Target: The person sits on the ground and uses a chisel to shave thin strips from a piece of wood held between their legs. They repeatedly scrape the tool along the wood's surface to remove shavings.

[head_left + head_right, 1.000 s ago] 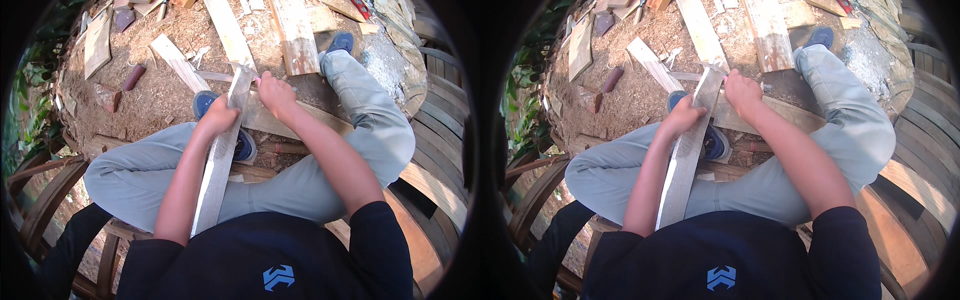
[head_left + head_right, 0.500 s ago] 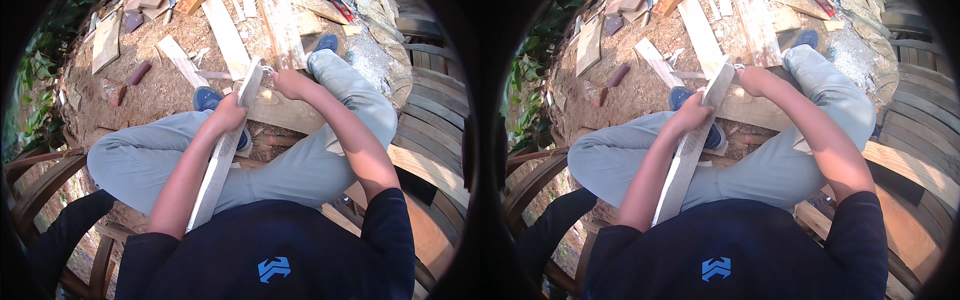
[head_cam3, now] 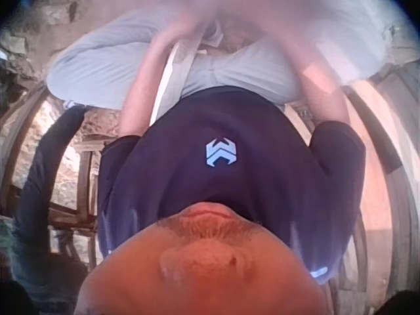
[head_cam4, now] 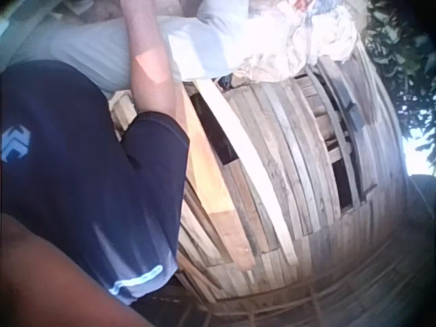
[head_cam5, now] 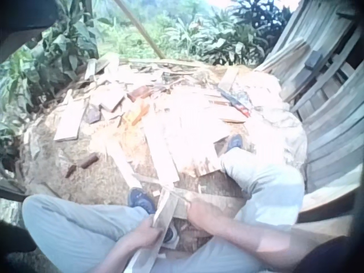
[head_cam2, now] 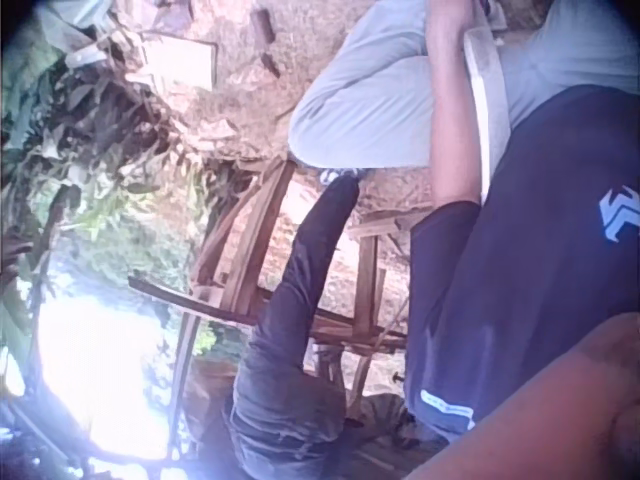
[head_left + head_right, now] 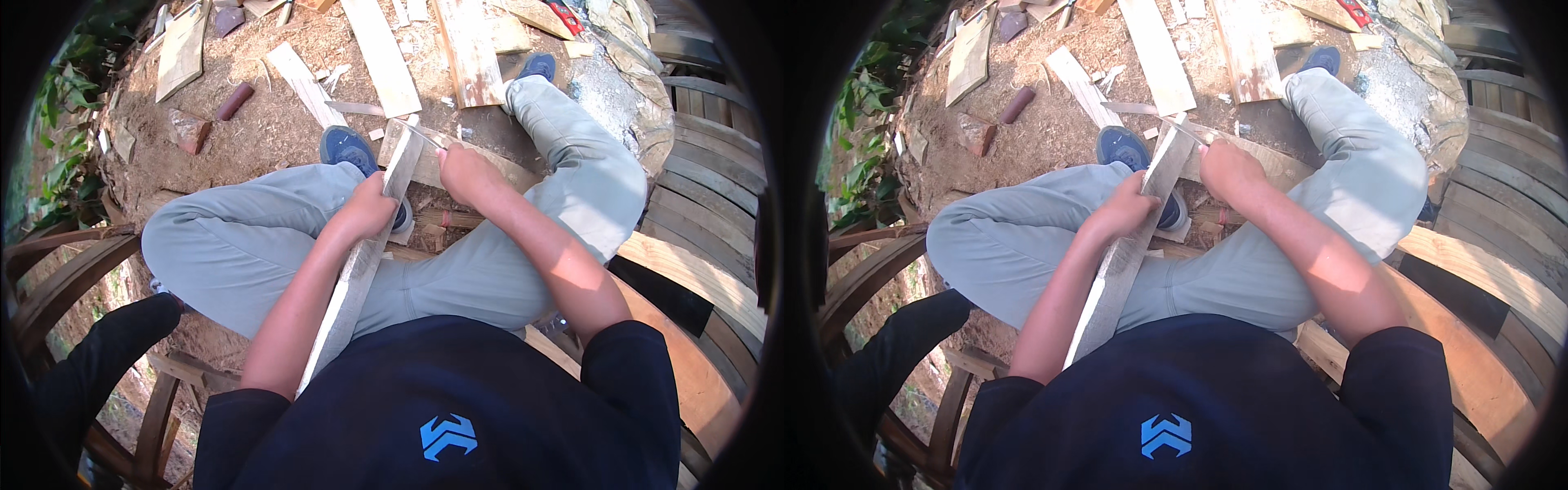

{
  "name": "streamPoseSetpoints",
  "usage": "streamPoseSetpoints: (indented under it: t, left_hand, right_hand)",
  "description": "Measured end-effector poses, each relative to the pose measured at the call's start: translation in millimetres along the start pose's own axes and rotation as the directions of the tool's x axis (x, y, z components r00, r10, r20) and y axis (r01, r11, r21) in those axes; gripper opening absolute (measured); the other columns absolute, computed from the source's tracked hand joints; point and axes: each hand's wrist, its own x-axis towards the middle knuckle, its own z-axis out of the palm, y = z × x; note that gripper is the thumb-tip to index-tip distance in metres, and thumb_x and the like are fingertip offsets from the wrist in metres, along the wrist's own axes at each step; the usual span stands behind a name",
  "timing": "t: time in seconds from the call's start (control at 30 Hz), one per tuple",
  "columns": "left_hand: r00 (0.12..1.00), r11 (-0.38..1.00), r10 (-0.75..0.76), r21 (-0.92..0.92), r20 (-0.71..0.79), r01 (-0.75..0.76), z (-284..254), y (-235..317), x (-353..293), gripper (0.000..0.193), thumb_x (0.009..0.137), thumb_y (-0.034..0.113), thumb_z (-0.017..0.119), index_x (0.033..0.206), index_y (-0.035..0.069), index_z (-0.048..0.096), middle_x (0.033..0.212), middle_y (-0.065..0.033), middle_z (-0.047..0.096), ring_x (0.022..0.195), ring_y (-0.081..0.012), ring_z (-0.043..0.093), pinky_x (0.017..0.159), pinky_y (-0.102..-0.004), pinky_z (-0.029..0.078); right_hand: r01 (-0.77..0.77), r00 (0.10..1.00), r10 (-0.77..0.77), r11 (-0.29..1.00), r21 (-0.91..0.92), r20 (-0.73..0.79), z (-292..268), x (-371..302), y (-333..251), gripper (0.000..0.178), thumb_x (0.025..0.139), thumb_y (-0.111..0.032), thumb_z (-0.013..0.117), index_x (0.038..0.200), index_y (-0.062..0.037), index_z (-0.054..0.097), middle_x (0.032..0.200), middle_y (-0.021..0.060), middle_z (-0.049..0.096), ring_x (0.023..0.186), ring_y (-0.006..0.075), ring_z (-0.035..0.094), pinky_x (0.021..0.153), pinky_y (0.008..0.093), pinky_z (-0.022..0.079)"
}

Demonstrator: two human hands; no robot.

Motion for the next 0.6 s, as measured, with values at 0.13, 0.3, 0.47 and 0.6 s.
streamPoseSetpoints:
  t: [0.13,0.3,0.47,0.6]
  left_hand:
    - [0.996,0.995,-0.080,-0.049,0.028,0.082,-11.2,5.2,0.4,0.052,0.092,0.010,0.062,0.140,-0.005,0.048,0.127,-0.0194,0.064,0.115,-0.0254,0.063,0.099,-0.0362,0.048]
    - [0.999,0.999,-0.051,-0.011,0.006,0.051,-14.9,9.4,3.4,0.054,0.092,0.014,0.064,0.138,-0.007,0.048,0.126,-0.0225,0.064,0.116,-0.0278,0.063,0.101,-0.0368,0.047]
    - [0.995,0.983,-0.092,0.159,-0.028,0.095,-18.5,22.7,13.9,0.060,0.088,0.018,0.072,0.134,-0.010,0.047,0.125,-0.0276,0.063,0.118,-0.0306,0.063,0.101,-0.0373,0.047]
    - [0.995,0.989,-0.024,0.141,-0.098,0.037,-14.2,21.3,14.0,0.064,0.083,0.019,0.078,0.131,-0.011,0.047,0.124,-0.0318,0.062,0.119,-0.0379,0.062,0.101,-0.0398,0.048]
  right_hand:
    - [-0.012,1.000,0.012,0.999,-0.038,0.021,4.0,5.4,8.5,0.047,0.108,-0.034,0.035,0.115,0.0043,0.061,0.110,0.0280,0.069,0.106,0.0428,0.067,0.092,0.0513,0.052]
    - [0.098,0.993,-0.105,0.988,-0.118,-0.053,1.5,15.5,14.8,0.044,0.107,-0.034,0.039,0.109,0.0041,0.061,0.100,0.0261,0.072,0.095,0.0418,0.071,0.082,0.0508,0.055]
    - [0.120,0.985,-0.136,0.982,-0.146,-0.105,-1.8,28.3,13.3,0.042,0.107,-0.034,0.041,0.103,0.0024,0.061,0.094,0.0239,0.072,0.091,0.0394,0.072,0.078,0.0480,0.057]
    - [0.097,0.988,-0.116,0.980,-0.172,-0.105,-0.5,33.3,10.8,0.040,0.107,-0.035,0.042,0.101,0.0006,0.060,0.089,0.0215,0.073,0.087,0.0378,0.074,0.074,0.0466,0.059]
